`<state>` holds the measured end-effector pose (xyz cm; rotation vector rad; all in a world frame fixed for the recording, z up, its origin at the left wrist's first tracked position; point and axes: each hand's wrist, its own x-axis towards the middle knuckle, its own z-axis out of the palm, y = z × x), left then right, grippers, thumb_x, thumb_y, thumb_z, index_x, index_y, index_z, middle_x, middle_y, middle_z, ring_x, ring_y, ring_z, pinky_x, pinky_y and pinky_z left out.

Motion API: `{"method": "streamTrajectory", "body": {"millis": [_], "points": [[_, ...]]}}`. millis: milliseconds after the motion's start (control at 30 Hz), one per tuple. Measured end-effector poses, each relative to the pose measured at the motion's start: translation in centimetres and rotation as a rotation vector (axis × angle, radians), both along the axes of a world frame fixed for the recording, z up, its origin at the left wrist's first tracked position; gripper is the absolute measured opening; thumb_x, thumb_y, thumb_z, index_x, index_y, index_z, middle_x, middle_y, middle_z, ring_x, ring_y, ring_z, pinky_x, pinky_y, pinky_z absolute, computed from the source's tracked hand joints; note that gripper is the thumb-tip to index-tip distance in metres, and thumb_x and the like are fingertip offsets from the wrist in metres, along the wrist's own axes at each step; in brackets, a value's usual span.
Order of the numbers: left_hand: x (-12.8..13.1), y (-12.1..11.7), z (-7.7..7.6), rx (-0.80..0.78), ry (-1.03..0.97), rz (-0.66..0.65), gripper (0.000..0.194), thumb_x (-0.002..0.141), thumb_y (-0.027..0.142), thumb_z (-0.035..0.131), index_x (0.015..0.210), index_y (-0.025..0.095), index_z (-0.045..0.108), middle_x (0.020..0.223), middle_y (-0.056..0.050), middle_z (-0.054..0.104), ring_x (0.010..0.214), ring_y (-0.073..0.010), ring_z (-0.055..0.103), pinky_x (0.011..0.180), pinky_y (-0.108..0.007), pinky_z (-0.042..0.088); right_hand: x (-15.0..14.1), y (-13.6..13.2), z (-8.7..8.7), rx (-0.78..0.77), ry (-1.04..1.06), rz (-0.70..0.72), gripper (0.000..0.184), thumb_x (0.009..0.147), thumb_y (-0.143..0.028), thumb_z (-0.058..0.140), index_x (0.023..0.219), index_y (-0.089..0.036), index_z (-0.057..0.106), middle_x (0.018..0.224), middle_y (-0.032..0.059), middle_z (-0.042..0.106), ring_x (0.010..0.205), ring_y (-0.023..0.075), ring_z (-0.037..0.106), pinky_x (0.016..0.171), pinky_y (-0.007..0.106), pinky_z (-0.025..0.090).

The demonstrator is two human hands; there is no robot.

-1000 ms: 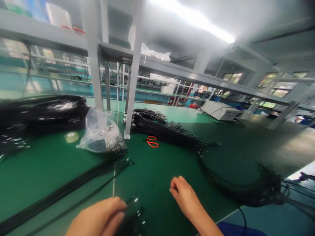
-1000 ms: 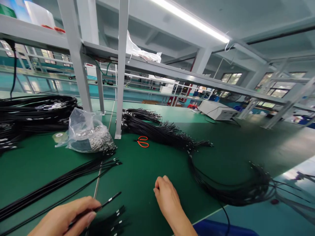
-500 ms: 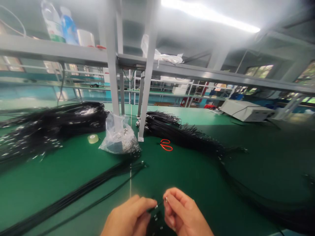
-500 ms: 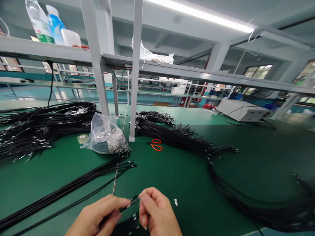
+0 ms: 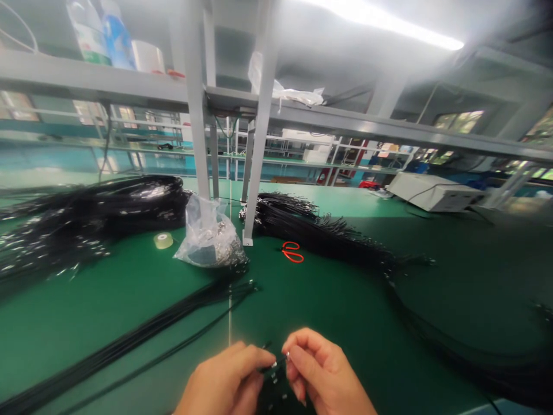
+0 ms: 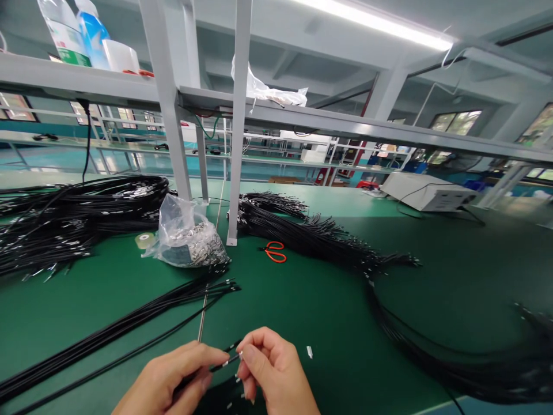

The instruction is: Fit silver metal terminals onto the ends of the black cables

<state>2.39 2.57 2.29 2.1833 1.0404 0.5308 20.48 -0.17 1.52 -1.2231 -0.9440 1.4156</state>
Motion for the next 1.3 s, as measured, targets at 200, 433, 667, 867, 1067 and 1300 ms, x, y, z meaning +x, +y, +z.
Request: {"method": "streamTrajectory", "body": {"millis": [200,433,667,867,1067,1300], "points": [[-0.2,0.3,-0.2,-0.044,-0.088,0.027,0.035,0.077,0.011,0.047,0.104,0.024,0.065,0.083,-0.001,0.062,0.072,-0.0127,0.059,0.065,-0.018,0.044,-0.1,0.0,0.7,0.01,-0.244,0.091,0.029,0.076,-0.044,0.064,0.074,-0.015,0.061,0.059,-0.0026,0.056,0.049,0.0082,0.049,0.05,0.021,0.034],[-0.3,0.5,-0.7,-0.324,-0.218,0.102,0.032,0.073,0.014,0.05,0.104,0.019,0.054,0.07,0.004,0.056,0.055,-0.0091,0.047,0.053,-0.019,0.036,-0.7,0.2,0.4,-0.031,-0.298,0.137,0.027,0.076,-0.041,0.063,0.072,-0.015,0.06,0.058,-0.0024,0.058,0.045,0.0071,0.048,0.047,0.019,0.033],[-0.4,0.8,-1.0,-0.315,-0.232,0.046,0.039,0.07,0.012,0.052,0.108,0.018,0.054,0.074,0.002,0.059,0.063,-0.0117,0.053,0.06,-0.021,0.041,-2.1,0.5,-1.1,-0.089,0.044,0.191,0.041,0.064,-0.053,0.072,0.067,-0.016,0.053,0.049,-0.0053,0.053,0.037,0.004,0.041,0.039,0.017,0.026],[-2.4,0.8,0.1,-0.28,-0.101,0.081,0.042,0.071,0.011,0.05,0.111,0.02,0.055,0.078,0.002,0.063,0.072,-0.0136,0.057,0.067,-0.021,0.042,-2.0,0.5,-1.0,-0.066,0.121,0.037,0.032,0.068,-0.038,0.074,0.082,-0.016,0.054,0.05,-0.0054,0.057,0.037,0.004,0.045,0.038,0.015,0.026],[-2.1,1.0,0.7,-0.332,-0.111,0.081,0.038,0.067,0.009,0.052,0.104,0.017,0.057,0.068,0.004,0.059,0.064,-0.0121,0.054,0.061,-0.02,0.038,-2.8,0.5,-1.7,-0.088,0.275,0.082,0.048,0.063,-0.043,0.078,0.089,-0.019,0.046,0.048,-0.0077,0.057,0.034,0.004,0.045,0.036,0.013,0.031],[-1.9,1.3,0.7,-0.353,-0.129,0.136,0.039,0.062,0.004,0.052,0.098,0.016,0.06,0.062,0.007,0.056,0.058,-0.0103,0.052,0.054,-0.018,0.035,-4.0,0.8,-2.5,-0.013,0.071,-0.052,0.052,0.063,-0.047,0.076,0.09,-0.019,0.042,0.047,-0.0083,0.057,0.032,0.0042,0.046,0.036,0.013,0.031]]}}
